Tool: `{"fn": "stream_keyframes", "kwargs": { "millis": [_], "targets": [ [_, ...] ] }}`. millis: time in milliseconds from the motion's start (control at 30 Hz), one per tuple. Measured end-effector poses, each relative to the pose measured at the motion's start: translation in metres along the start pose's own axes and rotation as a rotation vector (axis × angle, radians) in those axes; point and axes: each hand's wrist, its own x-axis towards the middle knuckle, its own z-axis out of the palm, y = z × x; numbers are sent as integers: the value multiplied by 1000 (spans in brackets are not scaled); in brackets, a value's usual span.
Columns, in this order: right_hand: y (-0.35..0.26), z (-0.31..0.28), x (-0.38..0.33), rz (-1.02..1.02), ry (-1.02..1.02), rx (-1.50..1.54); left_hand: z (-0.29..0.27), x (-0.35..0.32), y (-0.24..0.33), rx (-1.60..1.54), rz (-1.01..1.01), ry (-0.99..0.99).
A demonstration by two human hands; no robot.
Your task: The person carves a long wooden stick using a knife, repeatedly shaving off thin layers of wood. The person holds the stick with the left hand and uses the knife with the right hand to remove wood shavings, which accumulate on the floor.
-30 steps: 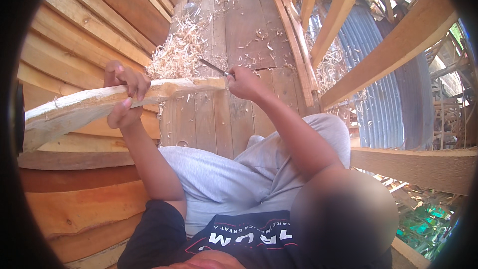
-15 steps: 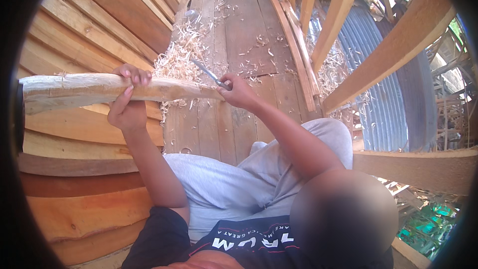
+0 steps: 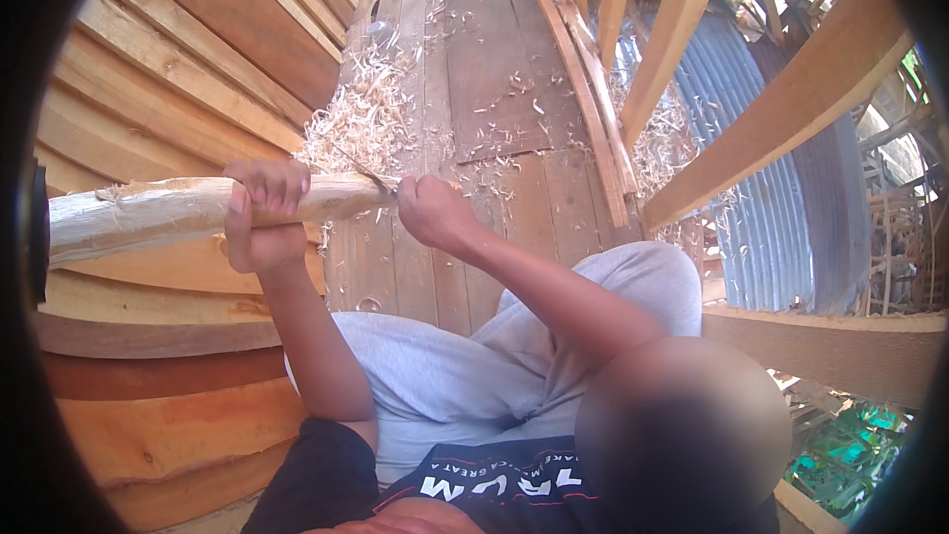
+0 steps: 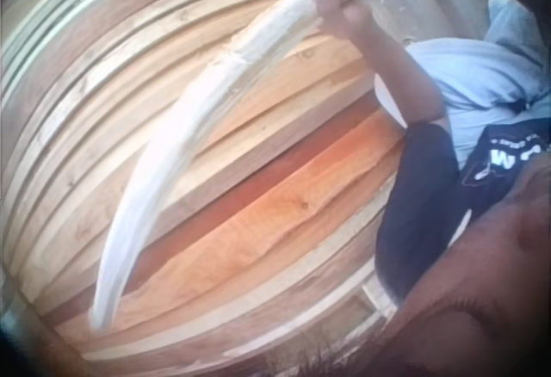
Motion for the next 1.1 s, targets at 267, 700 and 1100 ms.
{"fn": "stream_keyframes", "kwargs": {
  "millis": [267,700,1100],
  "targets": [
    [26,15,10,24,113,-48,-1,7,1,-4,-1,205],
    [-11,-13,-17,-60,159,-50,14,-8,-3,25,4,63],
    [-22,-14,-15,-41,121,-80,13,-3,1,87,11,63]
  ]
}}
